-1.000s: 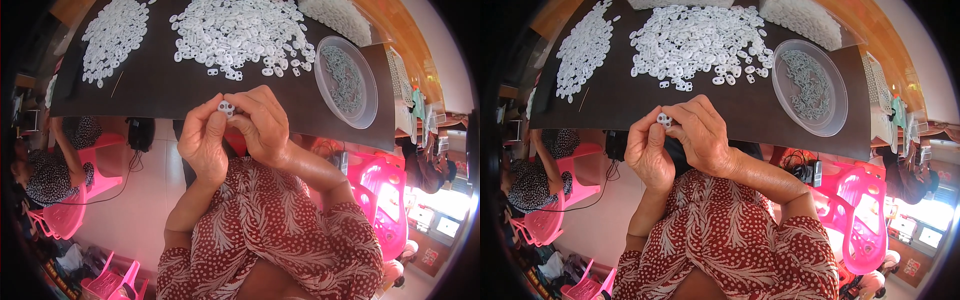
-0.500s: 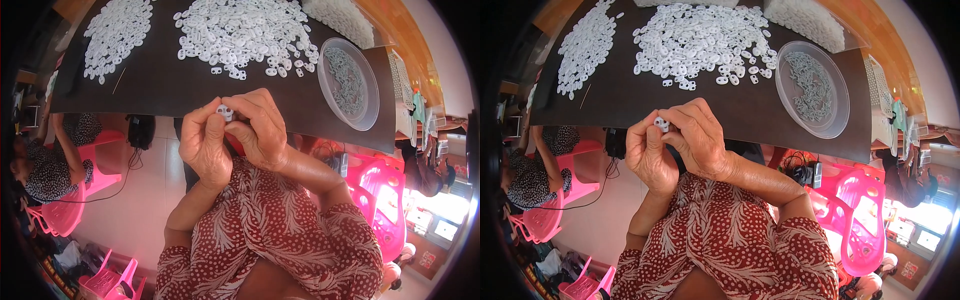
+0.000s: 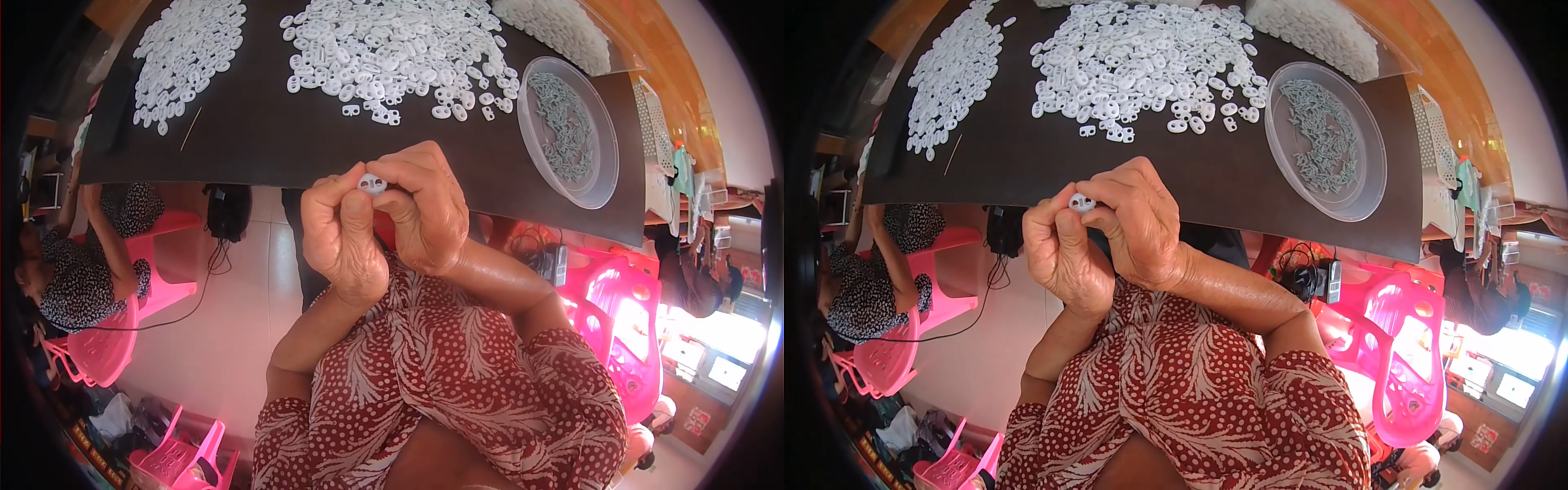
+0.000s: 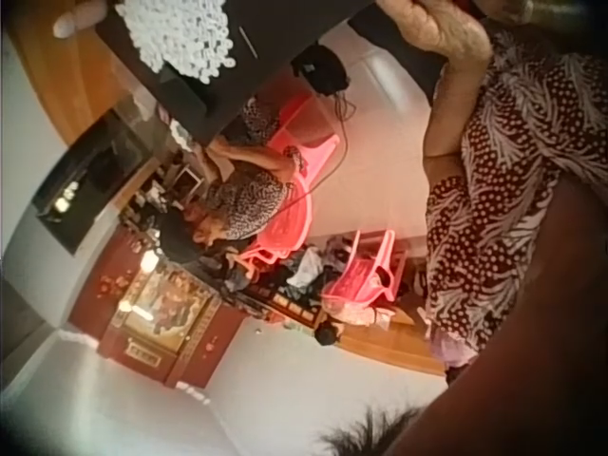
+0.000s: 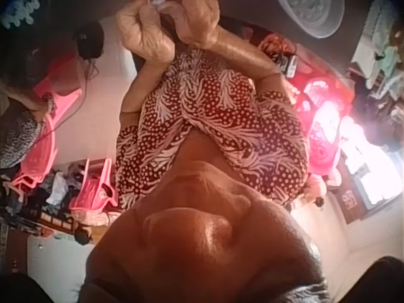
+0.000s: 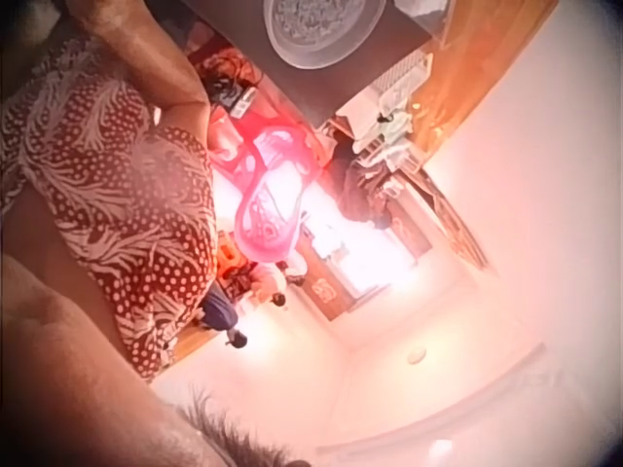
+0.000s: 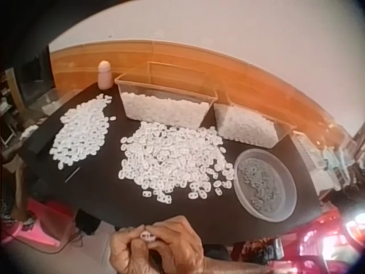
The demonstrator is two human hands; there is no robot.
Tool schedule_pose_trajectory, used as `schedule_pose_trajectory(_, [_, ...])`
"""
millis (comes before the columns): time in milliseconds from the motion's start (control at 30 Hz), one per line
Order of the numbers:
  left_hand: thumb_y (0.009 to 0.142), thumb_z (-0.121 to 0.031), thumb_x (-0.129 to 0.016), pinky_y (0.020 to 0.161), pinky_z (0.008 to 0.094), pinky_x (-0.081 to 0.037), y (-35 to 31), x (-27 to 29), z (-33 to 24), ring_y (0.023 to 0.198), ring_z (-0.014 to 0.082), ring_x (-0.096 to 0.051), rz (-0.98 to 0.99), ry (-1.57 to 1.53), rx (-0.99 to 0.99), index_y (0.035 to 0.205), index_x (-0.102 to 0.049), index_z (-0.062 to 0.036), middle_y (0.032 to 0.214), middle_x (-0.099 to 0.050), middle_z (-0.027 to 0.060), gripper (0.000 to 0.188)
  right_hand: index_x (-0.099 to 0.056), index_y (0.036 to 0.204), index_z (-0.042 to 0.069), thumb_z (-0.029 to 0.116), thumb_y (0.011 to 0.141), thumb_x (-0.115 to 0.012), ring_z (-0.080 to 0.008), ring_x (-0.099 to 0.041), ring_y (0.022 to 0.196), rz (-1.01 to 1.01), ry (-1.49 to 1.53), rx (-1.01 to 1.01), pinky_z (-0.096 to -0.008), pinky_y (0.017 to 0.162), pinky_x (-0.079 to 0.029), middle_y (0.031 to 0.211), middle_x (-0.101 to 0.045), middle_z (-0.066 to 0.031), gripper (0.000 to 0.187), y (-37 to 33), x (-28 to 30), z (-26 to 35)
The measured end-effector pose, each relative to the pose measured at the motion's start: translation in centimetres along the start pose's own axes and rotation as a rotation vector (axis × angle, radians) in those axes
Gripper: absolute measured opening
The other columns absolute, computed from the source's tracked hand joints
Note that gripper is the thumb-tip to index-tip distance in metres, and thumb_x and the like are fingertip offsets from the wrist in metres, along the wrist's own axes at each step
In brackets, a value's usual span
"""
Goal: Assembling small white plastic components by manually inserting grey pieces into them.
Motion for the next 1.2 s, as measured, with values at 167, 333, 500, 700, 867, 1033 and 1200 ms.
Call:
schedule_pose_trajectory(167, [0.095, -0.016, -0.053, 0.073, 0.0218, -0.041, 0.0, -0.1, 0.2, 0.081, 0.0069, -0.046, -0.019, 0.081, -0.082, 0.102, -0.057, 0.0021, 0.088, -0.050, 0.0002, 0.020, -0.057, 0.096, -0.005, -0.003, 0.066, -0.069, -0.0241, -0.055, 0.068, -0.002, -0.012, 0.051, -0.0317, 0.058, -0.046, 0.084, -0.059, -0.0120, 0.032, 0.0, -0.1, 0.0])
schedule_pose_trajectory(333, [0.094, -0.012, -0.053, 0.065, 0.0222, -0.038, -0.1, -0.1, 0.6, 0.071, 0.0095, -0.042, -0.011, 0.092, -0.094, 0.101, -0.056, 0.0046, 0.080, -0.049, 0.0026, 0.018, -0.057, 0.096, -0.005, -0.003, 0.065, -0.070, -0.0237, -0.055, 0.068, 0.006, -0.028, 0.052, -0.0317, 0.057, -0.046, 0.083, -0.059, -0.0116, 0.034, -0.2, 0.0, -0.2])
schedule_pose_trajectory(500, [0.094, -0.012, -0.053, 0.064, 0.0222, -0.038, -0.1, 0.0, 1.2, 0.070, 0.0096, -0.042, 0.001, 0.095, -0.089, 0.099, -0.056, 0.0044, 0.079, -0.049, 0.0029, 0.018, -0.057, 0.097, -0.004, -0.004, 0.065, -0.069, -0.0233, -0.054, 0.065, 0.000, -0.028, 0.026, -0.0312, 0.056, -0.046, 0.082, -0.059, -0.0107, 0.034, -0.4, 0.0, -0.5])
schedule_pose_trajectory(700, [0.096, -0.013, -0.051, 0.062, 0.0216, -0.036, 0.5, -0.1, 0.3, 0.068, 0.0087, -0.041, 0.004, 0.095, -0.087, 0.102, -0.054, 0.0035, 0.079, -0.048, 0.0023, 0.018, -0.056, 0.099, -0.003, -0.002, 0.071, -0.067, -0.0241, -0.054, 0.070, -0.014, -0.008, 0.009, -0.0318, 0.060, -0.046, 0.084, -0.058, -0.0114, 0.030, 0.0, -0.4, -0.2])
schedule_pose_trajectory(867, [0.096, -0.014, -0.049, 0.061, 0.0203, -0.036, 0.9, -0.1, -0.5, 0.068, 0.0069, -0.041, 0.021, -0.018, -0.031, 0.104, -0.052, 0.0026, 0.081, -0.048, 0.0025, 0.019, -0.056, 0.098, -0.003, 0.000, 0.074, -0.066, -0.0250, -0.055, 0.073, -0.001, 0.010, 0.022, -0.0326, 0.064, -0.046, 0.087, -0.059, -0.0119, 0.027, 0.7, -0.3, 0.5])
schedule_pose_trajectory(1033, [0.097, -0.021, -0.049, 0.076, 0.0238, -0.044, 0.3, -0.6, -1.3, 0.083, 0.0080, -0.050, 0.009, -0.065, -0.001, 0.103, -0.054, 0.0017, 0.091, -0.054, 0.0028, 0.023, -0.056, 0.098, -0.003, -0.001, 0.073, -0.065, -0.0252, -0.055, 0.074, -0.027, -0.006, 0.056, -0.0329, 0.064, -0.047, 0.088, -0.059, -0.0127, 0.027, 0.9, -0.3, 0.8])
schedule_pose_trajectory(1200, [0.097, -0.013, -0.048, 0.062, 0.0215, -0.039, 0.3, -0.6, -1.3, 0.071, 0.0084, -0.044, 0.020, 0.053, -0.163, 0.105, -0.049, 0.0047, 0.085, -0.052, 0.0061, 0.020, -0.055, 0.098, -0.003, -0.001, 0.074, -0.065, -0.0255, -0.053, 0.071, -0.041, 0.025, 0.047, -0.0328, 0.062, -0.046, 0.087, -0.058, -0.0133, 0.026, 0.4, -0.5, 0.9])
Point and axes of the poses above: each hand's wrist, its own y-axis towards the middle knuckle, its own x-axis out of the back of the hand, z = x × y, the point moved 4 cm from there along y, towards the middle knuckle
